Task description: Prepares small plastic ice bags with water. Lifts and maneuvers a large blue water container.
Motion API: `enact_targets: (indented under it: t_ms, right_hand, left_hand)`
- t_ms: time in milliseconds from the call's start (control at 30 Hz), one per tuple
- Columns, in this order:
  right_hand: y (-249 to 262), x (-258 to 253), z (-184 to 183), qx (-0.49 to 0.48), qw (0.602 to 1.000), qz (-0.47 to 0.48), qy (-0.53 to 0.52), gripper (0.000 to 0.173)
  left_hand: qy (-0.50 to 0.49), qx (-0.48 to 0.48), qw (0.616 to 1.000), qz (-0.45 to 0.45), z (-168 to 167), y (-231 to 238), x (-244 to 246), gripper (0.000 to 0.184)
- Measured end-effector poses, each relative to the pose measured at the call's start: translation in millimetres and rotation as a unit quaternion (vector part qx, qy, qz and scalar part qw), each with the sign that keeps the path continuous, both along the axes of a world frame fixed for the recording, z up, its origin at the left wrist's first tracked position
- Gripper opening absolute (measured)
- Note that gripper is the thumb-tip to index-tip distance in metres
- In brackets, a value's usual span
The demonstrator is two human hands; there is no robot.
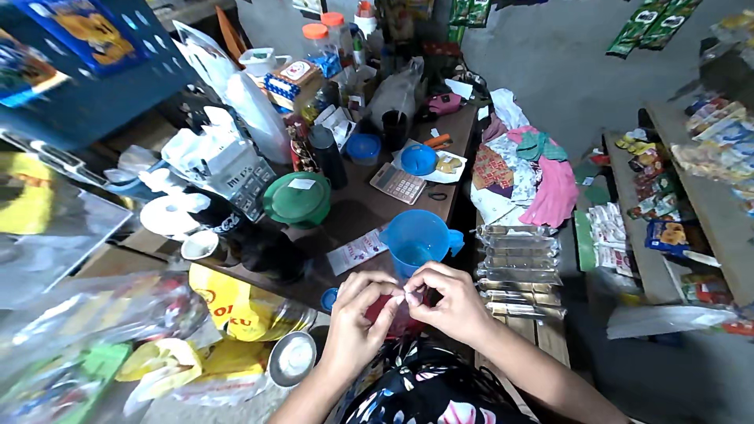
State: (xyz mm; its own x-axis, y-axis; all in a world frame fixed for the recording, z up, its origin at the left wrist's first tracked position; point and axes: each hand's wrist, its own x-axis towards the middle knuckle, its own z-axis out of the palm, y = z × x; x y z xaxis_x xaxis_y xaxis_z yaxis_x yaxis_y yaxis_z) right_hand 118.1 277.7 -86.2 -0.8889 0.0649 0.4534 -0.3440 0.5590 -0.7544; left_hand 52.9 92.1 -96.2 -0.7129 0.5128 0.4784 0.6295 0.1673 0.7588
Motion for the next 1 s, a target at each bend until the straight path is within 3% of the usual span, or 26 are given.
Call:
enact_targets:
  t_ms: [167, 267, 533, 633, 767, 867, 1000]
  right_hand:
    - [8, 1, 5, -0.027, 0.998, 0.051, -0.031, 0.009]
    - [12, 1, 8, -0.010, 0.996, 0.084, -0.025, 0.009]
    - [12, 6, 13, 0.130, 0.988, 0.081, 0.018, 0.013]
    - [10, 12, 12, 0.127, 0.988, 0.079, 0.025, 0.014]
    - [10, 15, 21, -0.007, 0.991, 0.089, -0.097, 0.019]
    - [16, 5, 34, -0.106, 0.958, 0.090, -0.250, 0.030]
    - [16, -4, 43, -0.073, 0.942, 0.097, -0.313, 0.034]
  left_hand:
    - [-0.133, 0.063, 0.989, 0.003, -1, 1, 3, 0.005]
    - [-0.168, 0.097, 0.981, -0.021, -4, 2, 3, 0.010]
    - [-0.111, 0.103, 0.988, -0.019, -15, 2, 6, 0.009]
    - [-0.093, 0.100, 0.991, -0.008, -17, 2, 8, 0.008]
    - [-0.097, 0.107, 0.989, -0.008, -18, 3, 14, 0.006]
    - [-0.102, 0.114, 0.988, -0.013, -18, 3, 17, 0.005]
    - [-0.124, 0.142, 0.982, -0.013, -22, 2, 19, 0.006]
